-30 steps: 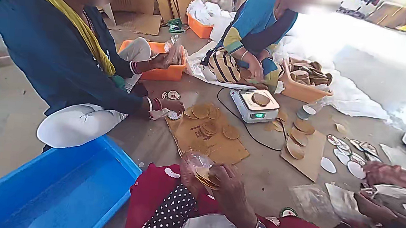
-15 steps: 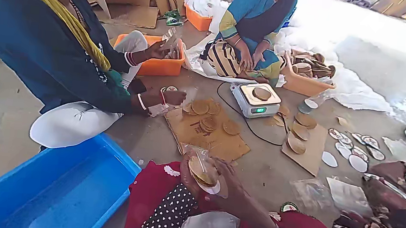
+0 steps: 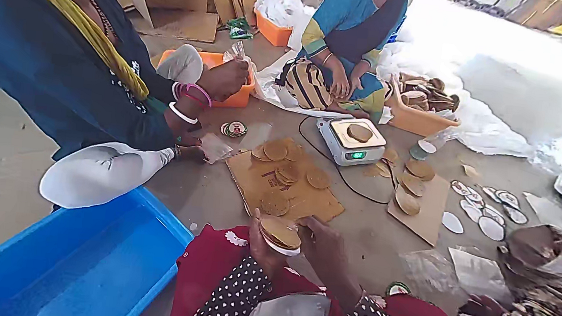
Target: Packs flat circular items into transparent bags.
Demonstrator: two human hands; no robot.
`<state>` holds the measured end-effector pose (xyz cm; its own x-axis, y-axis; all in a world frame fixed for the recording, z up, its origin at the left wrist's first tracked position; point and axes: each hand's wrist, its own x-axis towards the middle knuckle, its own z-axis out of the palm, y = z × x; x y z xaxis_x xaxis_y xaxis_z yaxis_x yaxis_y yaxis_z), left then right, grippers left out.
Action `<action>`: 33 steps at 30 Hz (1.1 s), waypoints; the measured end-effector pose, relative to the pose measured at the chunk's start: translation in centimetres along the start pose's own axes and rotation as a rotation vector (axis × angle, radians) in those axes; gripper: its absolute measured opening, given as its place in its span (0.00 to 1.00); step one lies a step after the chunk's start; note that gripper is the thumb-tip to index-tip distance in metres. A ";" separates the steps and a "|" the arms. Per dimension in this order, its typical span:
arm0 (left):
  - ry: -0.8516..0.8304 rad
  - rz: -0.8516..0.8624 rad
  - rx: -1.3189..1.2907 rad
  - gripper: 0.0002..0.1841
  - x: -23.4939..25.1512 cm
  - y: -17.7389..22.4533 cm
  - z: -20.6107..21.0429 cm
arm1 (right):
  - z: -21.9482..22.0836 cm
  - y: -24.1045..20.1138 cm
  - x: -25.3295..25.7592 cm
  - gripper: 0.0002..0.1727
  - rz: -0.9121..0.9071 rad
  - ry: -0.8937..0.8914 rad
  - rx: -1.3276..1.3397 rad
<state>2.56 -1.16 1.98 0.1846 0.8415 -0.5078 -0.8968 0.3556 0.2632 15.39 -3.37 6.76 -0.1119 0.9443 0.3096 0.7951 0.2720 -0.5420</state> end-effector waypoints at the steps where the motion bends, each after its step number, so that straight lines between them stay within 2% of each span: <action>1: 0.008 -0.046 0.021 0.37 0.0 0.1 -0.2 | -0.8 -0.2 0.6 0.11 0.002 0.006 0.022; 3: 0.020 -0.211 0.045 0.50 0.2 0.1 -0.6 | -2.2 -0.2 1.7 0.13 0.047 -0.041 0.056; 5: 0.071 -0.220 0.168 0.51 0.5 0.3 -0.7 | -3.8 -0.5 2.5 0.13 0.054 -0.050 0.062; 6: 0.124 -0.149 0.234 0.45 0.6 0.5 -0.4 | -4.7 -0.8 3.0 0.12 0.036 -0.037 0.059; 8: 0.207 0.070 0.393 0.24 0.1 0.3 -0.5 | -6.1 -0.9 3.2 0.12 0.060 -0.056 0.037; 9: 0.097 0.194 0.472 0.23 -0.3 0.6 -0.9 | -6.7 -0.7 3.4 0.12 0.079 -0.070 0.019; 12: -0.505 0.704 0.983 0.45 -0.9 2.5 -0.7 | -8.8 -1.9 3.8 0.11 0.074 -0.130 0.021; 13: -0.598 0.840 1.163 0.48 -1.9 3.2 -0.1 | -9.1 -2.4 3.6 0.11 0.039 -0.149 0.054; 14: -0.629 0.939 1.258 0.45 -3.2 3.6 0.6 | -9.3 -2.8 3.4 0.11 -0.017 -0.160 0.085; 16: -0.616 1.024 1.238 0.24 -5.8 4.3 2.0 | -8.9 -3.0 3.1 0.13 -0.177 -0.128 0.183; 17: -0.612 1.033 1.155 0.13 -6.9 4.8 2.6 | -8.7 -3.4 3.0 0.15 -0.243 -0.105 0.275; 18: -0.595 1.024 1.060 0.07 -7.9 5.7 3.0 | -8.7 -3.7 2.9 0.15 -0.289 -0.088 0.385; 19: -0.559 1.023 0.972 0.03 -9.1 6.9 3.3 | -8.9 -4.0 2.8 0.15 -0.307 -0.083 0.475; 21: -0.425 1.091 0.873 0.03 -11.2 10.5 2.8 | -9.7 -3.7 2.7 0.18 -0.314 -0.083 0.546; 23: -0.211 1.224 0.896 0.04 -13.1 15.6 0.5 | -10.3 -2.3 2.3 0.19 -0.276 -0.072 0.541; 25: -0.004 1.281 0.995 0.04 -14.5 21.5 -3.4 | -10.2 0.2 1.8 0.18 -0.223 -0.078 0.528; 27: 0.189 1.195 1.129 0.06 -15.5 26.7 -8.0 | -9.5 3.2 0.8 0.19 -0.147 -0.084 0.489; 30: 0.524 0.839 1.442 0.14 -15.6 32.0 -15.1 | -8.2 7.4 -1.5 0.23 0.105 -0.153 0.387; 31: 0.601 0.694 1.591 0.19 -15.2 33.2 -17.4 | -7.6 8.8 -2.1 0.23 0.188 -0.181 0.373; 33: 0.613 0.425 1.818 0.24 -14.0 34.3 -21.7 | -6.5 11.5 -3.1 0.22 0.321 -0.229 0.319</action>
<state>-39.55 -9.59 0.30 -0.3940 0.8823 -0.2575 0.6416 0.4647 0.6103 28.75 -4.41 4.65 -0.0484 0.9962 -0.0719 0.5930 -0.0293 -0.8047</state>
